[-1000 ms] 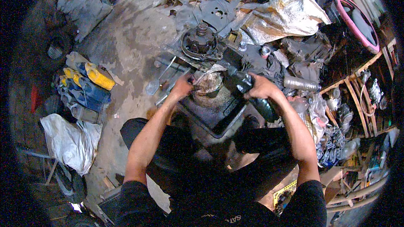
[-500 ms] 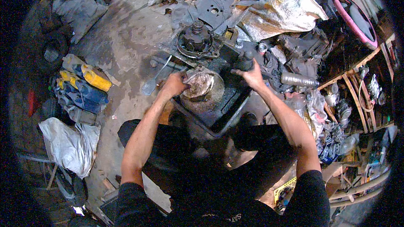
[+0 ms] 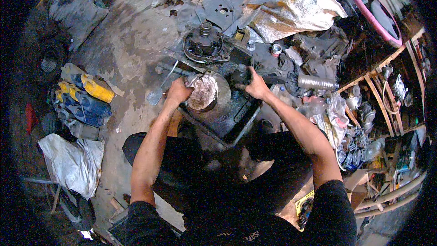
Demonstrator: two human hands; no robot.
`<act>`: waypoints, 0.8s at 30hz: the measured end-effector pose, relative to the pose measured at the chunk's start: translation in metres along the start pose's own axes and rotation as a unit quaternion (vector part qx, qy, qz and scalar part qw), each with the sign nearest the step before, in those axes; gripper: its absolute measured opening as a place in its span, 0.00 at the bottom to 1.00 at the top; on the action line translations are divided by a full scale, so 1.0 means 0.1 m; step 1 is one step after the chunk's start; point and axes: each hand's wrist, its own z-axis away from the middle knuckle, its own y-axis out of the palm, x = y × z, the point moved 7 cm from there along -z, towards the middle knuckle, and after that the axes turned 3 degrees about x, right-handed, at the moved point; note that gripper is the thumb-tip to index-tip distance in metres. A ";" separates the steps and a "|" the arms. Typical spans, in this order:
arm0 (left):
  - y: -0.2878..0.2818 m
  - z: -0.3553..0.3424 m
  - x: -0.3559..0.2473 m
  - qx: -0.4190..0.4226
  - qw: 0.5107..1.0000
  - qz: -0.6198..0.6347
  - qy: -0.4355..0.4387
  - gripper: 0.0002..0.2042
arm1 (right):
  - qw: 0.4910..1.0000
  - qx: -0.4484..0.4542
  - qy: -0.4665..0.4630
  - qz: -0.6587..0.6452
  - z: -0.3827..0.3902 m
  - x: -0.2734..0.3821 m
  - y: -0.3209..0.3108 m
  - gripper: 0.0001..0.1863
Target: The person sits on the floor and uses a hammer to tap a metal alternator housing, rotating the part to work on different sides.
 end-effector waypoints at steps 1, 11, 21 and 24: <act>-0.02 0.01 -0.06 -0.005 1.000 0.007 0.010 0.20 | 1.000 0.015 -0.005 0.010 -0.03 -0.01 0.00 0.53; -0.09 0.17 -0.25 -0.005 0.999 0.035 0.035 0.21 | 0.991 0.069 -0.004 0.117 -0.01 -0.22 -0.04 0.50; -0.01 0.10 -0.13 -0.023 0.996 0.037 0.082 0.24 | 0.881 0.071 0.251 0.394 0.01 -0.91 -0.74 0.21; -0.04 0.08 -0.39 0.017 0.991 0.037 0.128 0.26 | 0.895 0.103 0.107 0.421 -0.13 -1.27 -0.81 0.19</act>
